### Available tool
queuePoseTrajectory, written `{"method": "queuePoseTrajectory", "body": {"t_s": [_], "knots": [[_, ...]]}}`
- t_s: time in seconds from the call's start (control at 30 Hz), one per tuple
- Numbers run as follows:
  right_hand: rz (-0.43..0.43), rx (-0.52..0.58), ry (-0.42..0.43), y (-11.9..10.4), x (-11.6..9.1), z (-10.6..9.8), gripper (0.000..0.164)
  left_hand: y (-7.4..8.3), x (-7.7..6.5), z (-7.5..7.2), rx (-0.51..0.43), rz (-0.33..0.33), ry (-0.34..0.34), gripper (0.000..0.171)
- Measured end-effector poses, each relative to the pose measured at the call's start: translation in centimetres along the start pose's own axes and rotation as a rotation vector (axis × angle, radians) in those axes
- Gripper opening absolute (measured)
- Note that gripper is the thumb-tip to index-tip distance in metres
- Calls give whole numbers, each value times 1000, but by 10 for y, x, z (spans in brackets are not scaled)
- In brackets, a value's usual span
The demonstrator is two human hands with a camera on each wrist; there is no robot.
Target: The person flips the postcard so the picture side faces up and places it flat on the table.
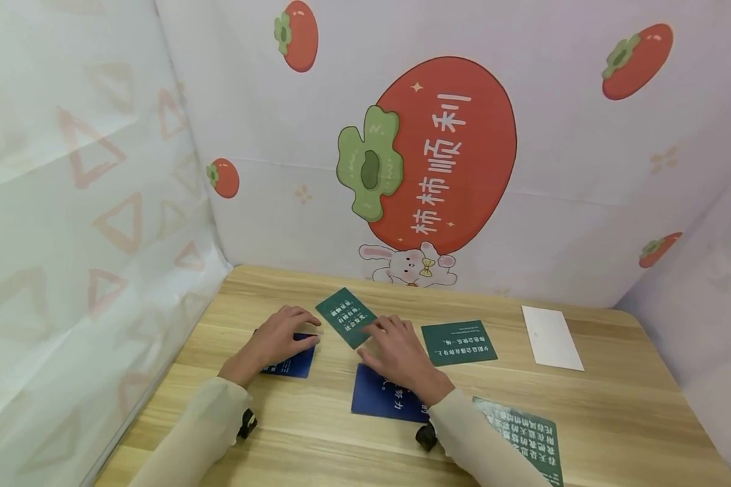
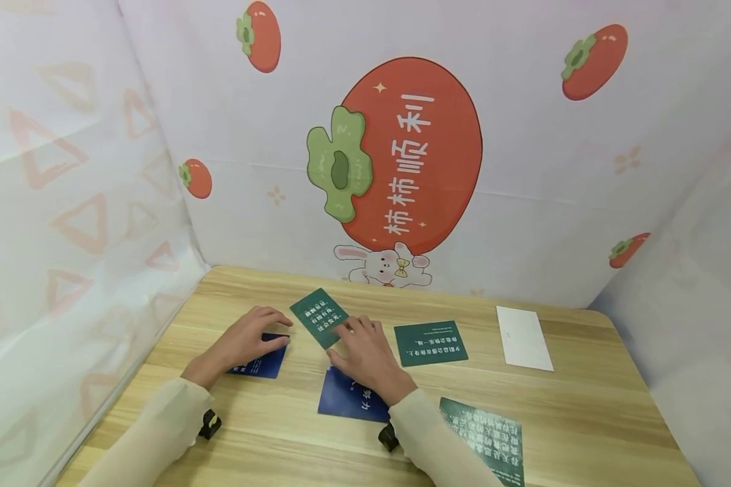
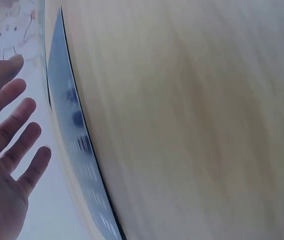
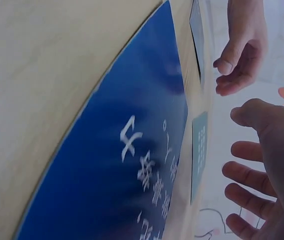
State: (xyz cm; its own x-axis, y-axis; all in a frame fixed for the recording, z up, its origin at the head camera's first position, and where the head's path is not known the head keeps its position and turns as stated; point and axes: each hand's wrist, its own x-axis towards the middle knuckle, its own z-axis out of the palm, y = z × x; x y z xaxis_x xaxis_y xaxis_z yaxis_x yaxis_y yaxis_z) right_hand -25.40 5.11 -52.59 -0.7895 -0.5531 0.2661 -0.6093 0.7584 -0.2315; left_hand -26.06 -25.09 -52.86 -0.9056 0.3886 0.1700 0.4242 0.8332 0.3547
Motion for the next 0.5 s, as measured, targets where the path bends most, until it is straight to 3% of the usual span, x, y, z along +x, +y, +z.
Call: {"method": "queuePoseTrajectory", "body": {"t_s": [0.5], "knots": [[63, -6, 27, 40, -17, -12, 36, 47, 28, 21, -31, -8, -27, 34]]}}
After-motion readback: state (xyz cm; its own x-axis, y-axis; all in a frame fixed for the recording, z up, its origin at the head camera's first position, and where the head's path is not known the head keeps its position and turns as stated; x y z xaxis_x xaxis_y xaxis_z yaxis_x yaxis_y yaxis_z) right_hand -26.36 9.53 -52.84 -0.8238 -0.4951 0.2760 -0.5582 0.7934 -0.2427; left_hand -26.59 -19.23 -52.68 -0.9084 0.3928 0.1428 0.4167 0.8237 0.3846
